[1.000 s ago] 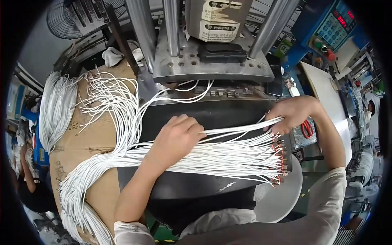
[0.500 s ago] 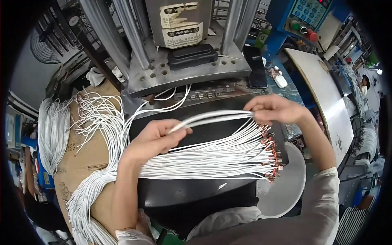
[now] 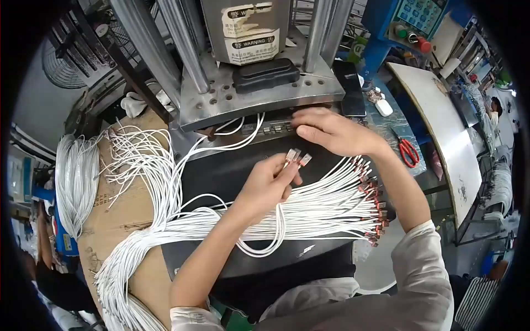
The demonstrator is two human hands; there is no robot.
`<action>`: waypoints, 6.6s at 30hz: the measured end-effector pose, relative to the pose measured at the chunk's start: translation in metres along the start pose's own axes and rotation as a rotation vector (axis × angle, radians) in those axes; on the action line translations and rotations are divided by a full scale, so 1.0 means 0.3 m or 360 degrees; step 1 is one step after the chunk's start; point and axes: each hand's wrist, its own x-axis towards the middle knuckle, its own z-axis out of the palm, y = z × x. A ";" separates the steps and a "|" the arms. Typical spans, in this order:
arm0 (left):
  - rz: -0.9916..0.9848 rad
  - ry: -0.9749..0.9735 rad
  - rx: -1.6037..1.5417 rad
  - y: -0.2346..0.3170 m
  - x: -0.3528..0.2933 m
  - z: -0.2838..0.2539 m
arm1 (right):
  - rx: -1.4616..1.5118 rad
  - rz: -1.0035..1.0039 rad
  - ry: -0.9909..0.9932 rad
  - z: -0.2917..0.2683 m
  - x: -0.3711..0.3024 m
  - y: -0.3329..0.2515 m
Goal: The person assembles wire harnesses by hand, aligning individual wires with connectors, then securing the connectors using a press machine.
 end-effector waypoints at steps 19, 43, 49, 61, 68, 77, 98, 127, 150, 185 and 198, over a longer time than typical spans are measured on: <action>0.0002 0.0182 -0.0207 -0.058 -0.033 -0.001 | 0.1181 0.0648 0.0129 0.072 -0.086 -0.048; 0.0062 0.0314 -0.0102 -0.079 -0.032 -0.021 | 0.1322 0.0526 0.0055 0.109 -0.102 -0.102; 0.0061 0.0269 -0.0210 -0.051 -0.037 -0.016 | 0.1332 0.0453 -0.0088 0.123 -0.102 -0.124; -0.0120 0.0067 0.0000 -0.032 -0.052 -0.029 | 0.1314 0.0296 -0.0080 0.110 -0.103 -0.040; -0.0056 0.0190 -0.0197 -0.032 -0.056 -0.032 | 0.1299 0.0384 -0.0019 0.095 -0.107 -0.077; -0.0193 0.0047 -0.0061 -0.012 -0.063 -0.030 | 0.1194 0.0425 -0.0005 0.077 -0.100 -0.044; 0.1333 0.1172 0.1650 -0.057 -0.042 -0.062 | -0.0251 -0.0297 0.0091 0.039 -0.018 -0.045; 0.1292 0.1429 0.2183 0.014 0.256 -0.176 | -0.0947 -0.0064 0.0637 -0.041 0.376 0.191; 0.0787 0.0056 -0.2060 -0.077 -0.210 -0.119 | 0.0210 -0.0289 -0.1009 -0.363 -0.227 -0.142; 0.1748 0.0558 0.0434 0.006 -0.279 -0.249 | 0.1465 0.0059 -0.0121 0.175 -0.108 -0.223; 0.1360 0.0744 0.2031 -0.061 -0.123 0.218 | -0.0652 -0.0072 0.0054 -0.083 -0.170 0.015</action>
